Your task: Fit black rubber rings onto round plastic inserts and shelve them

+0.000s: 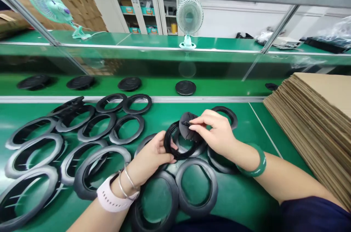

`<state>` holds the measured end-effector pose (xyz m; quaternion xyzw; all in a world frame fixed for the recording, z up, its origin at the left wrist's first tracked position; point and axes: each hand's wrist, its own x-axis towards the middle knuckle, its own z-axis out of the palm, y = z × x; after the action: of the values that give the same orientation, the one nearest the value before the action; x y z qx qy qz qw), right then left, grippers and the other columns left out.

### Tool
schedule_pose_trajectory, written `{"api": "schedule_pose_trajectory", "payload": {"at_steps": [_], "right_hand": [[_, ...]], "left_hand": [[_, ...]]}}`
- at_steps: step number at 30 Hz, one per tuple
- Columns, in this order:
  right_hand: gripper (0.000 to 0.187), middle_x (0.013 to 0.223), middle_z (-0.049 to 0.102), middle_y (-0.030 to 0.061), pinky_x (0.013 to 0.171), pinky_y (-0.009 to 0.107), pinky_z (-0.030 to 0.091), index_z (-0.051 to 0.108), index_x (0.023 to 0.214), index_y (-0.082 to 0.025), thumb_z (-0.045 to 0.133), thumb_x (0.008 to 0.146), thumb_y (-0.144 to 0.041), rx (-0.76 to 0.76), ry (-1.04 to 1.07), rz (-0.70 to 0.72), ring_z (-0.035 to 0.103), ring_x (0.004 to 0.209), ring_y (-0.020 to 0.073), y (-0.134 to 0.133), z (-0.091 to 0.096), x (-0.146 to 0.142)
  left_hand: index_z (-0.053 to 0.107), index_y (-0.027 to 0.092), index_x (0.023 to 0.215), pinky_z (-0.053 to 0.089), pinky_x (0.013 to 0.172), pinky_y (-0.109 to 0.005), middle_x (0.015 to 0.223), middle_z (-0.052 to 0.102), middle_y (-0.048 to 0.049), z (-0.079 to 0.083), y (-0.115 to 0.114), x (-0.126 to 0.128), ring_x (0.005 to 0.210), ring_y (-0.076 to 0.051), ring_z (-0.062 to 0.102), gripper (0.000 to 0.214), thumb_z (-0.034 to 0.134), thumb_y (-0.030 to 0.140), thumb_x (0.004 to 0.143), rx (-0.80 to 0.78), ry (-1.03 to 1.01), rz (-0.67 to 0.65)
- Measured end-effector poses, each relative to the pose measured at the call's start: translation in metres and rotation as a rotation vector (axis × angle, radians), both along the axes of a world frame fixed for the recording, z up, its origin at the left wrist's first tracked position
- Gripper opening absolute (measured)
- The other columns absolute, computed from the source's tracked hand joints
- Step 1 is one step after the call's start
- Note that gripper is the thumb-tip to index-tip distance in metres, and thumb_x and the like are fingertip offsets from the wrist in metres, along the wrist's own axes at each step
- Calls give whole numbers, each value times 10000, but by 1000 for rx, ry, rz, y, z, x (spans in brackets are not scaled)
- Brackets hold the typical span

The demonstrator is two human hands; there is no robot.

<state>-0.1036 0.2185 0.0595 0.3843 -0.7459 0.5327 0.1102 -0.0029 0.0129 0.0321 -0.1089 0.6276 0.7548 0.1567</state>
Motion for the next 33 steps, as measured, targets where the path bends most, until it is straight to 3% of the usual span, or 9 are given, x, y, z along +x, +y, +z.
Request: {"api": "schedule_pose_trajectory", "payload": {"at_steps": [3,9,12,15,20,26,33], "right_hand": [[90,799,620,41,671,295,452,739,956,-141,665,974,-189,57,200,28,566,721,167,-1,-15,2],[230,809,593,56,670,307,437,707,966,-121,521,1053,-224,219,407,88,535,726,176,-2,-29,5],[288,812,578,60,639,296,423,693,891,-126,464,1054,-189,262,445,116,515,705,168,-2,-28,9],[292,793,553,59,602,299,399,677,846,-123,449,1029,-135,295,516,134,478,680,171,-2,-27,13],[289,731,493,49,554,315,351,664,824,-109,431,992,-72,328,639,112,404,638,183,-4,-30,13],[277,742,503,51,550,309,346,646,829,-108,429,994,-58,323,760,101,436,664,182,-4,-28,12],[265,801,504,68,611,327,377,640,859,-122,425,1013,-116,430,569,137,441,704,201,-5,-32,12]], "left_hand": [[564,186,1082,523,736,-265,932,673,-9,-7,2,-1,861,-173,632,533,830,150,621,-31,22,25],[652,156,935,523,857,-344,934,727,-51,-7,-1,2,901,-218,662,359,858,234,651,-243,-21,-58],[653,165,1058,530,909,-413,1029,731,-69,-6,0,2,971,-266,669,471,865,258,648,-335,-13,-53],[589,191,1175,541,914,-439,1117,709,-66,-7,4,1,1033,-291,661,652,893,255,602,-424,36,50],[517,222,1257,565,895,-395,1199,669,-51,-11,8,1,1079,-274,652,761,900,242,600,-333,58,107],[519,206,1223,578,825,-371,1101,685,-42,-10,9,2,997,-265,671,729,895,242,600,-339,47,115],[505,206,1228,578,825,-366,1133,667,-49,-7,12,2,1002,-258,667,736,891,254,604,-315,30,118]]}}
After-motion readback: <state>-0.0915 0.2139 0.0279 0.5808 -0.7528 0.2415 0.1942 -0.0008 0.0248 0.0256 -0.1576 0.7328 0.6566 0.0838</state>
